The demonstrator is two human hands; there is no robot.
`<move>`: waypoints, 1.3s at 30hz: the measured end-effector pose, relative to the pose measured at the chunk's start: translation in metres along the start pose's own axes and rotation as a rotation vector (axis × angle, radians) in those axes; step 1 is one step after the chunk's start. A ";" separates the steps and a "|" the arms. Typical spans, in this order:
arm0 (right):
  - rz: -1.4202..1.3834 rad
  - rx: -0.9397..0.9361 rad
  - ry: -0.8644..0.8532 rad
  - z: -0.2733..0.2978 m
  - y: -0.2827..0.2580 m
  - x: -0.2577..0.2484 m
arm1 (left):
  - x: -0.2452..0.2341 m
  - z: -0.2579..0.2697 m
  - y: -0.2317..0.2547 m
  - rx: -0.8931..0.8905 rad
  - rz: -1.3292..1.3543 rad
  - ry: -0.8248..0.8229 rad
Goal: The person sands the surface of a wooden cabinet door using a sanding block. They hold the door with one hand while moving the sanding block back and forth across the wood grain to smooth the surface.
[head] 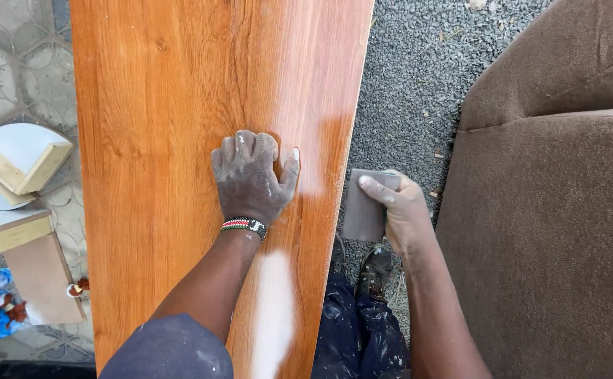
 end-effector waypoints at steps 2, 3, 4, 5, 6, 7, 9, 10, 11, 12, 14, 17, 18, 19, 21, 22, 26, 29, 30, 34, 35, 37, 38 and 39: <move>0.060 -0.101 0.061 0.033 -0.045 0.034 | 0.001 0.002 -0.002 0.009 -0.011 -0.013; 0.062 -0.100 0.060 0.028 -0.044 0.035 | 0.001 0.001 -0.001 0.007 -0.011 -0.013; 0.042 -0.153 0.018 0.023 -0.042 0.036 | 0.000 0.001 0.000 0.005 -0.006 -0.008; 0.022 -0.206 -0.023 0.018 -0.041 0.037 | 0.000 0.000 0.000 0.004 0.000 -0.002; 0.023 -0.204 -0.023 0.016 -0.044 0.042 | 0.000 0.001 0.000 0.003 0.000 -0.004; 0.175 -0.144 -0.100 0.013 -0.047 0.048 | 0.000 0.001 0.000 0.004 0.001 -0.007; 0.327 -0.085 -0.176 0.014 -0.049 0.060 | 0.000 0.000 0.000 0.006 0.003 -0.009; 0.398 -0.060 -0.163 0.017 -0.048 0.065 | -0.001 0.000 0.000 0.006 0.004 -0.013; 0.468 -0.034 -0.150 0.021 -0.047 0.070 | -0.002 0.000 0.000 0.007 0.004 -0.018; 0.468 -0.033 -0.150 0.026 -0.042 0.074 | -0.001 0.000 0.000 0.006 0.005 -0.019; 0.683 0.053 -0.120 0.037 -0.032 0.083 | 0.000 0.002 -0.002 0.009 -0.005 -0.004; 0.774 0.093 -0.135 0.079 0.014 0.075 | 0.000 0.001 -0.002 0.018 -0.034 0.000; 0.776 0.094 -0.133 0.092 0.047 0.071 | -0.005 -0.002 0.002 0.017 -0.031 -0.001; 0.760 -0.012 0.004 0.104 0.078 0.066 | -0.010 -0.005 0.006 0.015 -0.072 -0.017; 0.740 -0.111 0.144 0.106 0.096 0.069 | -0.014 -0.005 0.010 0.014 -0.113 -0.040; 0.825 -0.221 0.150 0.092 0.081 0.078 | -0.013 -0.005 0.009 0.013 -0.104 -0.042; 0.864 -0.826 0.404 -0.053 -0.037 0.115 | -0.021 -0.015 0.017 0.027 -0.070 -0.001; 0.949 -0.811 0.467 -0.127 -0.068 0.127 | -0.016 -0.008 0.014 0.010 -0.123 -0.023; 0.945 -0.798 0.466 -0.094 -0.033 0.115 | -0.014 -0.008 0.015 0.013 -0.127 -0.035; 1.173 -0.814 0.332 0.070 0.110 0.071 | -0.015 -0.005 0.014 0.013 -0.122 -0.034; 0.891 -0.531 0.161 0.113 0.127 0.069 | -0.012 -0.006 0.013 0.000 -0.107 -0.034; 0.887 -0.627 0.139 0.097 0.129 0.065 | -0.013 -0.010 0.016 0.003 -0.119 -0.069; 0.879 -0.737 0.114 0.091 0.133 0.065 | -0.015 -0.010 0.016 0.006 -0.135 -0.090; 0.872 -0.715 0.119 0.052 0.107 0.072 | -0.017 -0.006 0.015 0.015 -0.135 -0.112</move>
Point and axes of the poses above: each hand's wrist, its own z-axis away from the middle knuckle, its own x-axis out of the palm, y = z × x, the point moved 1 cm from there along -z, towards the middle knuckle, and after that the axes turned 3 degrees about x, right-handed, at the moved point
